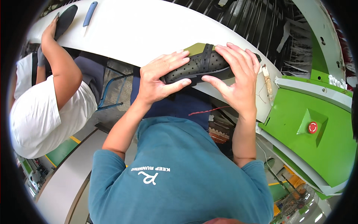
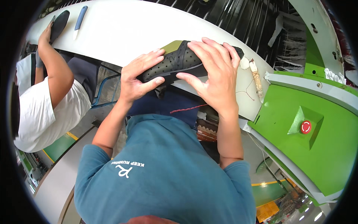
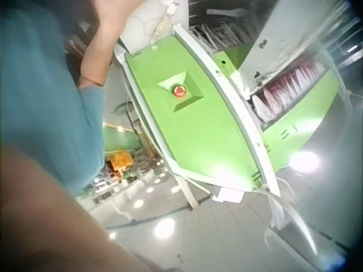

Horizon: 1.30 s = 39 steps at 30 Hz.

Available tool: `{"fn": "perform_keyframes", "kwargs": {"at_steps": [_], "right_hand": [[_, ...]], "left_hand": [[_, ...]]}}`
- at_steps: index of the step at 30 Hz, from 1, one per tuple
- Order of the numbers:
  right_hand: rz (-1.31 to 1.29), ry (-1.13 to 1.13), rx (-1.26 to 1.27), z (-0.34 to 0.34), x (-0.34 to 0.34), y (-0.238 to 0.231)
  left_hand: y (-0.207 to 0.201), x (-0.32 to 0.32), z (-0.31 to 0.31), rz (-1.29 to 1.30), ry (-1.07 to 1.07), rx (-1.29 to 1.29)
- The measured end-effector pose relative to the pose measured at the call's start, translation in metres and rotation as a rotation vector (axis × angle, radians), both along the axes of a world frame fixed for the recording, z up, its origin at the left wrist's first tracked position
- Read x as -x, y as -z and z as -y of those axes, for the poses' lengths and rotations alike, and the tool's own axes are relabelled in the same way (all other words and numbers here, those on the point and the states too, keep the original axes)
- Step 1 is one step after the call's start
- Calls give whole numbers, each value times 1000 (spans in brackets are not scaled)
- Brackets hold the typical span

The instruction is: The person assembles a black slip-on shoe by hand, attaching a strap to the sole and using a tool to secure it. They repeatedly inspect the shoe, rotate it, and use a small tool to manipulate the strap attachment points. The person works at a white table in a factory setting, handling the shoe one at a time.

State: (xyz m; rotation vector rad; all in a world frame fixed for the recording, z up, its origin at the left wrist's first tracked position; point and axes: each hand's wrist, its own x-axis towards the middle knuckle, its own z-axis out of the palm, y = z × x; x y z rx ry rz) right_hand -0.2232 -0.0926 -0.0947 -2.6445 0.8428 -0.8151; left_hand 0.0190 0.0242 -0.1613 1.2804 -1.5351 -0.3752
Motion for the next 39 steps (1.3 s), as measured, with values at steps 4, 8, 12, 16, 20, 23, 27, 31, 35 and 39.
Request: {"fn": "perform_keyframes", "kwargs": {"at_steps": [4,8,12,16,20,23,27,31,35,39], "right_hand": [[22,1,-62,11,7,-4],[25,58,-173,15,-2,-17],[66,61,-262,24,-5,-18],[102,60,-306,28,5,-10],[70,194,-228,21,25,1],[70,215,-288,19,32,9],[168,171,-378,18,35,18],[327,192,-573,17,43,24],[346,180,-550,24,42,29],[440,134,-547,26,43,37]], "left_hand": [[-4,3,-1,-5,2,-24],[-4,4,-1,-24,21,-33],[-4,3,0,-41,41,-64],[-13,1,0,-64,55,-132],[-36,-3,15,-116,110,-265],[-71,-4,46,319,165,-297],[-81,24,90,448,325,-329],[-78,26,109,379,513,-594],[-79,29,113,252,519,-715],[-82,35,116,300,548,-668]]}}
